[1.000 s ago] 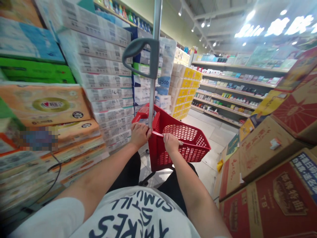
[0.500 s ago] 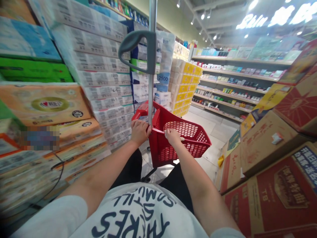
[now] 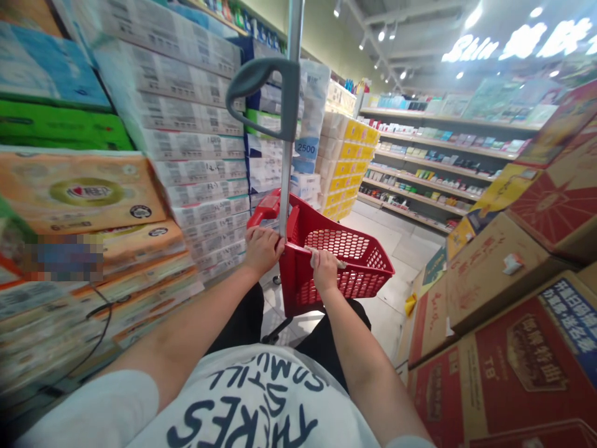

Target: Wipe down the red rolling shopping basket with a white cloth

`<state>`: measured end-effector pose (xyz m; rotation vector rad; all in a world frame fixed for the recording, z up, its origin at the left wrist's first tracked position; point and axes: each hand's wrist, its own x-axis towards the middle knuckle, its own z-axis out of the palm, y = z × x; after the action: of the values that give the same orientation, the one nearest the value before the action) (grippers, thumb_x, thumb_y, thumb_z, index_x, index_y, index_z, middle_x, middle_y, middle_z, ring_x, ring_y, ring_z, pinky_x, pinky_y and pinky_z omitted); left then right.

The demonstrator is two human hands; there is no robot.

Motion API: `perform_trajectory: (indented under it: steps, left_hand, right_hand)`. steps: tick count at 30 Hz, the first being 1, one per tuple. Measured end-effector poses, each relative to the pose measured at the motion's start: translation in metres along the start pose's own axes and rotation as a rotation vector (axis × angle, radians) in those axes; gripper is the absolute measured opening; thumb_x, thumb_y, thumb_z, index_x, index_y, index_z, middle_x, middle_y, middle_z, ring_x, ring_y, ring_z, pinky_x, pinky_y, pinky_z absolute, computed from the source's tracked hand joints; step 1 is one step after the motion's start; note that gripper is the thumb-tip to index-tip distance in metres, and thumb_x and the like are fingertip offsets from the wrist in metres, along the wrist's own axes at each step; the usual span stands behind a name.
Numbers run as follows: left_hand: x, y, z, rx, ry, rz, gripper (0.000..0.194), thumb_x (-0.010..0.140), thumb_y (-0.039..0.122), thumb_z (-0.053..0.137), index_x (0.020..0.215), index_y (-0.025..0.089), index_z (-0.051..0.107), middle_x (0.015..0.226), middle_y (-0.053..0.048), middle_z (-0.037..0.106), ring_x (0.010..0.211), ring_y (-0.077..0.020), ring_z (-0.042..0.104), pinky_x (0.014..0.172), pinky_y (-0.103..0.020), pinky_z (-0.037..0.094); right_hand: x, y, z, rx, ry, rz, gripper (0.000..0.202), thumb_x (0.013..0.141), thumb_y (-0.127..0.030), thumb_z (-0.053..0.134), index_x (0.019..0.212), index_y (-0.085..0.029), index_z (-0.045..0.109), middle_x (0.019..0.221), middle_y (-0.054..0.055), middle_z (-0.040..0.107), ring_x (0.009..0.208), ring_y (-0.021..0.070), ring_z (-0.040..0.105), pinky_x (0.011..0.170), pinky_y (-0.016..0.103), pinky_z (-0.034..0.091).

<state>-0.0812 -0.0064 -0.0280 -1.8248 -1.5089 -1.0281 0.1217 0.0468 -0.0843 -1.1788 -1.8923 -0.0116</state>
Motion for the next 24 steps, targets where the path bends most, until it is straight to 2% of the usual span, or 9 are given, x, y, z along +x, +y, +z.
perform_trajectory:
  steps: [2,5,8,11,13,17,20,22,24]
  left_hand:
    - [0.0,0.0,0.0,-0.014,0.005,-0.003,0.023,0.092,0.033,0.047,0.084,0.02,0.065,0.087,-0.009,0.063,0.097,-0.028,0.051,0.1,-0.048,0.032]
    - [0.001,-0.002,0.002,-0.027,0.004,-0.009,0.024,0.092,0.033,0.047,0.083,0.02,0.065,0.087,-0.01,0.063,0.096,-0.0281,0.051,0.099,-0.047,0.033]
    - [0.003,-0.004,0.003,-0.022,0.003,-0.009,0.025,0.092,0.033,0.046,0.084,0.02,0.065,0.088,-0.01,0.064,0.096,-0.0284,0.051,0.098,-0.048,0.033]
    - [0.003,-0.005,0.004,-0.018,-0.001,-0.01,0.025,0.092,0.034,0.046,0.084,0.02,0.065,0.089,-0.01,0.064,0.097,-0.0288,0.051,0.098,-0.048,0.033]
    - [0.002,-0.005,0.004,-0.035,-0.004,-0.018,0.024,0.092,0.033,0.046,0.085,0.02,0.065,0.09,-0.01,0.064,0.098,-0.029,0.051,0.098,-0.048,0.033]
    - [0.002,-0.005,0.004,-0.021,-0.004,-0.01,0.024,0.092,0.034,0.046,0.084,0.021,0.065,0.089,-0.009,0.064,0.098,-0.0287,0.051,0.098,-0.048,0.033]
    - [0.002,-0.006,0.004,0.001,-0.003,0.0,0.024,0.093,0.033,0.046,0.084,0.02,0.065,0.089,-0.009,0.064,0.097,-0.0287,0.051,0.097,-0.047,0.033]
    - [0.002,-0.007,0.004,-0.003,-0.002,0.0,0.025,0.093,0.033,0.046,0.084,0.02,0.065,0.09,-0.01,0.064,0.097,-0.0286,0.051,0.096,-0.047,0.034]
    - [0.002,-0.006,0.004,-0.009,-0.002,-0.001,0.025,0.093,0.033,0.046,0.085,0.02,0.065,0.09,-0.01,0.064,0.098,-0.0287,0.051,0.096,-0.047,0.035]
  right_hand:
    - [-0.005,0.002,0.0,0.096,0.02,0.004,0.036,0.097,-0.037,0.031,0.083,-0.019,0.058,0.087,0.008,0.061,0.086,0.021,0.052,0.086,0.036,0.039]
    - [0.011,0.004,-0.003,0.322,0.0,0.196,0.032,0.093,-0.043,0.04,0.081,-0.02,0.058,0.079,0.005,0.061,0.078,0.0194,0.054,0.081,0.035,0.043]
    - [0.04,0.001,-0.003,0.455,0.101,0.371,0.041,0.097,-0.046,0.024,0.105,-0.02,0.054,0.086,0.005,0.061,0.07,0.0162,0.056,0.066,0.03,0.046]
    - [0.055,-0.007,0.001,0.647,0.211,0.443,0.045,0.098,-0.046,0.011,0.125,-0.025,0.04,0.094,0.004,0.06,0.067,0.013,0.057,0.058,0.026,0.046]
    - [0.048,-0.013,0.003,0.641,0.161,0.367,0.044,0.098,-0.047,0.015,0.122,-0.025,0.044,0.091,0.004,0.06,0.071,0.014,0.058,0.063,0.028,0.048]
    - [0.013,-0.014,0.001,0.292,-0.009,0.053,0.032,0.096,-0.041,0.037,0.102,-0.02,0.06,0.103,0.009,0.064,0.101,0.0208,0.056,0.094,0.039,0.041]
    - [-0.003,-0.006,-0.004,0.06,-0.074,-0.145,0.034,0.096,-0.037,0.038,0.117,-0.018,0.057,0.121,0.012,0.06,0.115,0.0227,0.05,0.102,0.041,0.035]
    - [-0.002,-0.002,-0.007,0.04,-0.088,-0.19,0.036,0.096,-0.039,0.038,0.12,-0.017,0.055,0.127,0.013,0.055,0.12,0.0229,0.047,0.102,0.041,0.037]
    - [0.005,0.0,-0.007,0.054,-0.056,-0.146,0.034,0.097,-0.038,0.035,0.109,-0.017,0.059,0.127,0.014,0.053,0.12,0.0229,0.047,0.1,0.041,0.039]
